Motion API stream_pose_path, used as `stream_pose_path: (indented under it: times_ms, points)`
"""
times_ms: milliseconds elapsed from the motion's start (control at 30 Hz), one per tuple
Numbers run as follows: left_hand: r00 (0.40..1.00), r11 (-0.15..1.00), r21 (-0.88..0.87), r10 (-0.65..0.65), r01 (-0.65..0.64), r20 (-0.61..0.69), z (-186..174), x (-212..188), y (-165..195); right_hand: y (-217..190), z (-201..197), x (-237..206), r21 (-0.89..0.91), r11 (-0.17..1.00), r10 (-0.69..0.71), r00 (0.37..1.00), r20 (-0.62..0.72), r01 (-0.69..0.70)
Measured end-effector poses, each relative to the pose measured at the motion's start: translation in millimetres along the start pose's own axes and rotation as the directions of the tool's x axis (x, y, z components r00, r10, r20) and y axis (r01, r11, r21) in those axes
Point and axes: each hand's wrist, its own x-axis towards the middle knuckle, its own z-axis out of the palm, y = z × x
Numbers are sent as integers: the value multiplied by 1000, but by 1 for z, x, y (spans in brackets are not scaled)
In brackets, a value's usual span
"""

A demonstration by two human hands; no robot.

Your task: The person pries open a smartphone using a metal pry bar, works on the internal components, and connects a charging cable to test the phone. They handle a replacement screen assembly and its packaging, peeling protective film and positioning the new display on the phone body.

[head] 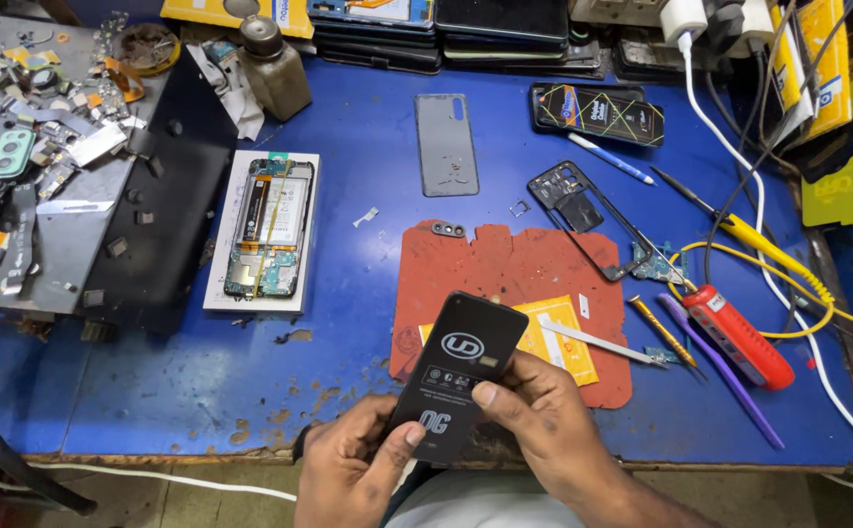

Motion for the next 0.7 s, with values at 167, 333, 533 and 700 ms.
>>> stream_pose_path:
  times_ms: [167, 333, 533, 700]
  points:
    - [1000, 1000, -11, 2, -2, 26, 0, 2, -3, 3, -3, -1, 23, 1000, 5, 1000, -25, -5]
    - [994, 993, -78, -78, 84, 77, 0, 2, -3, 3, -5, -4, -9, 1000, 1, 1000, -19, -1]
    - [999, 999, 41, 36, -36, 18, -1, 5, 4, 0, 0, -8, -21, 1000, -2, 1000, 26, 3]
    - [999, 999, 1, -34, 34, 14, 1, 4, 6, -1, 0, -9, -8, 1000, 20, 999, 33, -20]
